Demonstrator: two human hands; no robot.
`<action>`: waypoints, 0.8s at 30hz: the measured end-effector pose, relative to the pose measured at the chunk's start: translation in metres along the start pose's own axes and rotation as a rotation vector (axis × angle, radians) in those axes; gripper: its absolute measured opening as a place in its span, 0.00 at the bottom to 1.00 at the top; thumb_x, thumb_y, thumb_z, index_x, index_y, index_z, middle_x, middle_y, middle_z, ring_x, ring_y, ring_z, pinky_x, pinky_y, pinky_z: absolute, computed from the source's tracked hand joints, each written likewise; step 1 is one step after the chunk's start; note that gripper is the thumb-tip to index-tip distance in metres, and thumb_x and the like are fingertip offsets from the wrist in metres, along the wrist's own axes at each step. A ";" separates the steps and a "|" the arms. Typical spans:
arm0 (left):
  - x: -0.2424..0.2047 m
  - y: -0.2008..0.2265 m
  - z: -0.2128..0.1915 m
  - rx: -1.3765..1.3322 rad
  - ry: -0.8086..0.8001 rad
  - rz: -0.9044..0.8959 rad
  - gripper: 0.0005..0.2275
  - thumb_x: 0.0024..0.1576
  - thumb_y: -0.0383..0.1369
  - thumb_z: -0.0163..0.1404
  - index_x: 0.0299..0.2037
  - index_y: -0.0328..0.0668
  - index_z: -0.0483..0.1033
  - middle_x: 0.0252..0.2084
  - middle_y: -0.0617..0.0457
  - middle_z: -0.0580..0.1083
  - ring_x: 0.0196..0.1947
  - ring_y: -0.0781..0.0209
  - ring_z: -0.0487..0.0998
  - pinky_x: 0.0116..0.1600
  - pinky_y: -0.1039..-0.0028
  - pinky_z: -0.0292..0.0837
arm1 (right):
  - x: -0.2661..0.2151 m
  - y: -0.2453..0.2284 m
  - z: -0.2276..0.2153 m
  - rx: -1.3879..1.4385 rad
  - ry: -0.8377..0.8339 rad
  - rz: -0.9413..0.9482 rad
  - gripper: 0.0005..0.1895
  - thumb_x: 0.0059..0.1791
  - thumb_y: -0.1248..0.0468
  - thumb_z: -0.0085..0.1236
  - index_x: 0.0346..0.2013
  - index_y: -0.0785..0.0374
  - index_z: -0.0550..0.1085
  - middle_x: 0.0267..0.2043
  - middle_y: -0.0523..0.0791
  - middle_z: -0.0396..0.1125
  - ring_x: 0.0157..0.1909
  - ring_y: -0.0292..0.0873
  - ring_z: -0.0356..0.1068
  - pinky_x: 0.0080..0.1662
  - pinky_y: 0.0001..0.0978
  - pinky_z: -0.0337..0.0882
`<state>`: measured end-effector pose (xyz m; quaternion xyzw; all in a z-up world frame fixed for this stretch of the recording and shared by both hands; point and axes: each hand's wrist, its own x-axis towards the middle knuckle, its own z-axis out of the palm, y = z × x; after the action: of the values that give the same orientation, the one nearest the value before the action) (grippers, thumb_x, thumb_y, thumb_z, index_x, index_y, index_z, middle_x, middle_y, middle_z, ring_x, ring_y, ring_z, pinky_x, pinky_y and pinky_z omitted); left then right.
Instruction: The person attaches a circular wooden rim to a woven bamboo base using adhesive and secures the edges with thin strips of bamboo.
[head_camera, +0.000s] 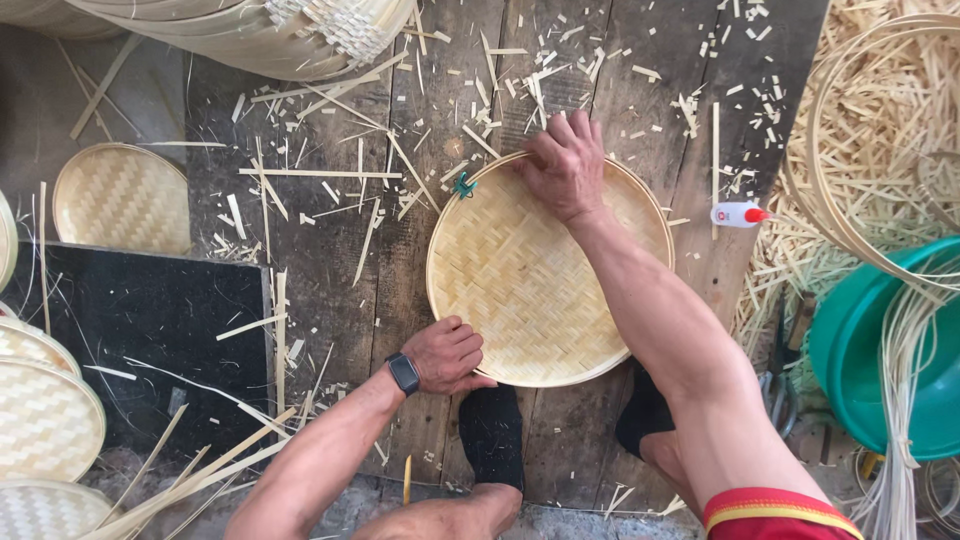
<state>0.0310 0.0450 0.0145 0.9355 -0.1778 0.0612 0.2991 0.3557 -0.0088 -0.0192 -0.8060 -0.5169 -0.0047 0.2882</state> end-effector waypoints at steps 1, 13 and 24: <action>0.001 -0.004 0.001 0.001 -0.017 -0.001 0.21 0.62 0.51 0.51 0.25 0.44 0.69 0.30 0.53 0.68 0.34 0.56 0.71 0.45 0.67 0.65 | 0.004 0.003 0.004 0.007 -0.021 0.035 0.18 0.37 0.55 0.80 0.27 0.58 0.77 0.36 0.43 0.65 0.45 0.50 0.63 0.48 0.46 0.64; 0.010 0.007 -0.011 -0.023 -0.061 -0.076 0.20 0.60 0.51 0.50 0.26 0.43 0.71 0.30 0.52 0.69 0.34 0.55 0.72 0.41 0.67 0.64 | -0.039 0.023 -0.065 -0.210 0.117 0.005 0.09 0.44 0.65 0.70 0.33 0.60 0.77 0.38 0.45 0.67 0.45 0.48 0.65 0.47 0.44 0.67; 0.013 0.015 -0.013 0.026 -0.040 -0.089 0.20 0.60 0.51 0.48 0.26 0.43 0.71 0.30 0.52 0.69 0.34 0.54 0.72 0.42 0.66 0.65 | -0.072 0.031 -0.097 -0.341 -0.173 0.307 0.06 0.46 0.67 0.57 0.36 0.65 0.74 0.42 0.52 0.70 0.44 0.55 0.71 0.44 0.46 0.70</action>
<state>0.0380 0.0374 0.0360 0.9473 -0.1411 0.0316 0.2857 0.3764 -0.1233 0.0251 -0.9096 -0.4027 0.0208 0.0999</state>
